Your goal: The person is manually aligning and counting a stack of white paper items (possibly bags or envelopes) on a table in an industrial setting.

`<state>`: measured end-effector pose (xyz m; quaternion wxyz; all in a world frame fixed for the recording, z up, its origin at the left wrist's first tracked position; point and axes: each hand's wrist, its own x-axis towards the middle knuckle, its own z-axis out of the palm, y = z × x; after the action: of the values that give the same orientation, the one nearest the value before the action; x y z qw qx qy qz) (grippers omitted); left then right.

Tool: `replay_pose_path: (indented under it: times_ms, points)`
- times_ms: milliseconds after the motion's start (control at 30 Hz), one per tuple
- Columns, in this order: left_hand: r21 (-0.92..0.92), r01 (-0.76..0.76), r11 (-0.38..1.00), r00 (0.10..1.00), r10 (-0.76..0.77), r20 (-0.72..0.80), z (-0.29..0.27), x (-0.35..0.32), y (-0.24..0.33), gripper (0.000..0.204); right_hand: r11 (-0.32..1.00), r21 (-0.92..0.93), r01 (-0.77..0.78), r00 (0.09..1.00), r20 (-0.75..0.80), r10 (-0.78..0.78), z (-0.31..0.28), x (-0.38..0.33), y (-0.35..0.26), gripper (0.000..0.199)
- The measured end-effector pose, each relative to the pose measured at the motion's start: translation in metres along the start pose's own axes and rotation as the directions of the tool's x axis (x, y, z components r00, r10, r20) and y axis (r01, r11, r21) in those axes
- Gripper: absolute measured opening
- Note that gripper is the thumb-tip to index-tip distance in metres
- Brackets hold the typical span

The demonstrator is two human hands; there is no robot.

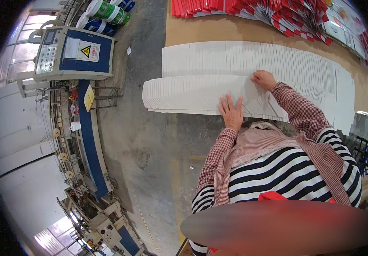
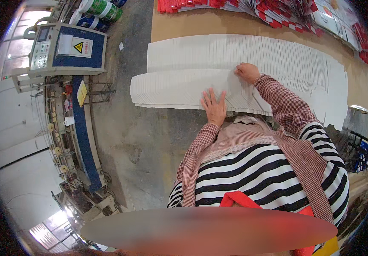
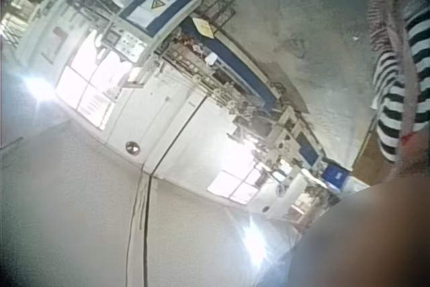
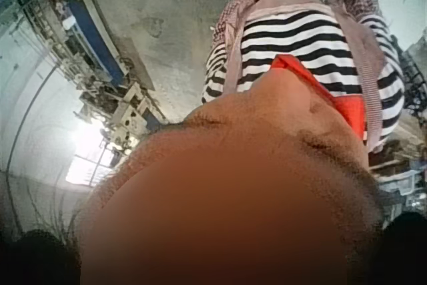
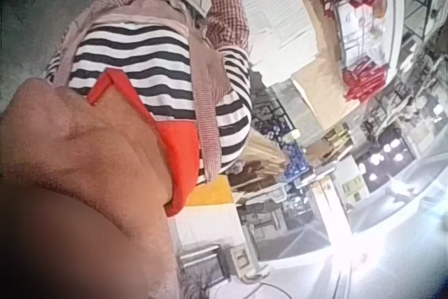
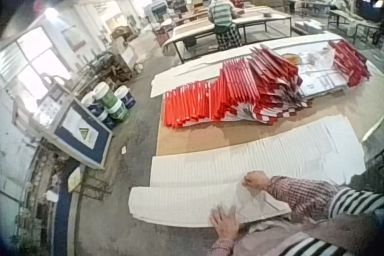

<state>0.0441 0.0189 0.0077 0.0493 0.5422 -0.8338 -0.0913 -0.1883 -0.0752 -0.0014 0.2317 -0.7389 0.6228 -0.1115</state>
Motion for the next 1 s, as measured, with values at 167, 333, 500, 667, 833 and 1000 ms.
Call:
replay_pose_path:
  times_ms: [167,333,500,667,833,1000]
  points:
    - [-0.050,-0.003,0.999,1.000,0.002,-0.028,0.005,-0.002,-0.005,0.059,0.990,0.120,-0.075,0.982,-0.165,0.095,-0.008,-0.006,-0.007,0.021]
    - [-0.006,0.008,1.000,1.000,-0.008,-0.026,0.004,-0.002,-0.003,0.062,0.940,0.341,0.030,0.997,-0.079,-0.004,-0.018,-0.002,0.010,0.024]
    - [-0.020,0.023,1.000,0.999,-0.024,-0.025,0.005,-0.002,-0.004,0.063,0.846,0.531,-0.055,0.996,0.086,0.011,-0.021,0.006,0.021,0.022]
    - [-0.055,0.012,0.998,0.999,-0.014,-0.040,0.003,-0.001,-0.001,0.067,0.925,0.375,-0.066,0.978,0.210,-0.016,-0.021,0.018,0.022,0.022]
    - [-0.116,0.019,0.993,0.998,-0.027,-0.065,0.005,-0.004,-0.010,0.069,0.873,0.464,-0.148,0.977,0.204,0.058,-0.028,0.015,0.017,0.023]
    - [-0.120,0.017,0.993,0.999,-0.023,-0.049,0.003,-0.004,-0.009,0.069,0.711,0.668,-0.220,0.959,0.282,0.032,-0.026,0.019,0.030,0.024]
